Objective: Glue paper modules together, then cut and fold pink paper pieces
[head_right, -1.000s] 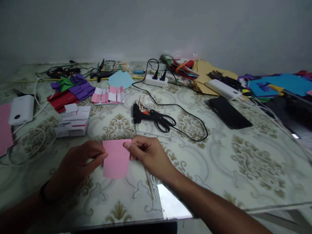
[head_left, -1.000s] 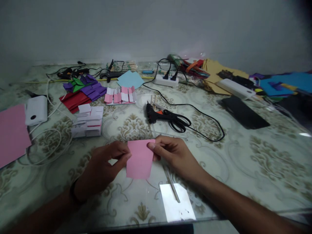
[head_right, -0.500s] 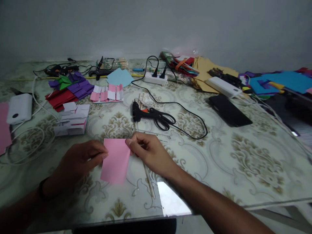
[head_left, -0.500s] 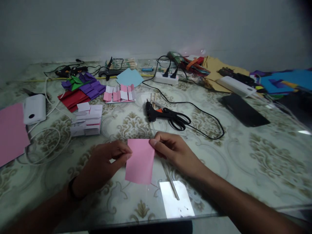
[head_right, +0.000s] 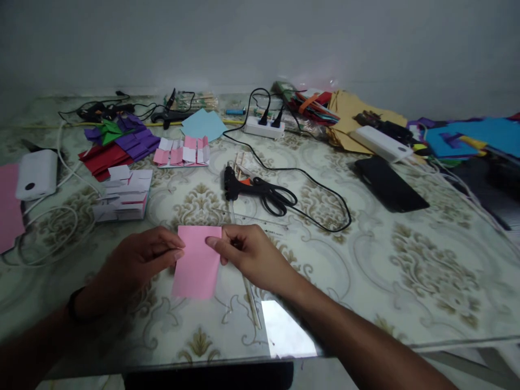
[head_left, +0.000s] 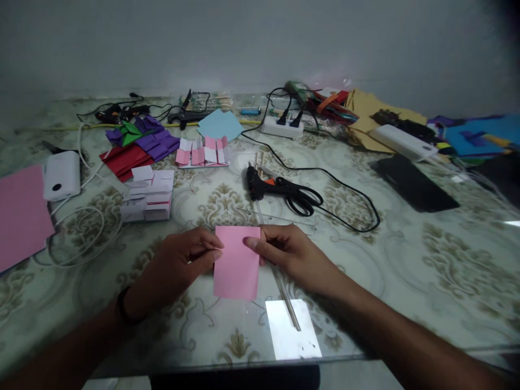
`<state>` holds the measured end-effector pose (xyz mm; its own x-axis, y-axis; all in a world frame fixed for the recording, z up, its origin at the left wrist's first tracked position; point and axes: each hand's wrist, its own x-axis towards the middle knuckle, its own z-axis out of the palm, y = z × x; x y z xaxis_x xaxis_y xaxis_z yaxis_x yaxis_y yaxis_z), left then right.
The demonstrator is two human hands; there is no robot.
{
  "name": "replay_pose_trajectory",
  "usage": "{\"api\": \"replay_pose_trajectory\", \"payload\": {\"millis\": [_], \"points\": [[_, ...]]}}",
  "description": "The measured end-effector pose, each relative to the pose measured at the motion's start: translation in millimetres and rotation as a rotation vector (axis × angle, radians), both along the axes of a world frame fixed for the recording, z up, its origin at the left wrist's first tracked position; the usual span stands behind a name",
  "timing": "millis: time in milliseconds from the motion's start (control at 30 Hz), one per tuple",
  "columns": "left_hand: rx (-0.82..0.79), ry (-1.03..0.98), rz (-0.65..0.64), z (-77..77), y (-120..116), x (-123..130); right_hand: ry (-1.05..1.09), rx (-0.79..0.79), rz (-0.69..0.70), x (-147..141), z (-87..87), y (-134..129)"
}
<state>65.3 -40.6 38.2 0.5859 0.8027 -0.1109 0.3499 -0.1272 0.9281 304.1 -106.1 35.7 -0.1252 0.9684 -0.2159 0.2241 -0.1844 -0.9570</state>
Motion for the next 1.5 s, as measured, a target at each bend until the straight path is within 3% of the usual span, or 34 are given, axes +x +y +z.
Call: {"api": "replay_pose_trajectory", "payload": {"millis": [233,900,1267,1500], "points": [[-0.110,-0.021,-0.026,-2.3,-1,-1,0.000,0.037,-0.015,1,-0.1,1],[-0.065,0.017,-0.007,-1.0,1,-3,-0.026,0.006,0.014,2,-5.7,1],[-0.268,-0.045,-0.087,-0.2,3,-4,-0.026,0.033,-0.016,3,-0.8,3],[-0.233,-0.069,-0.129,1.0,3,-4,0.089,-0.061,0.088,0,2.7,0]]}}
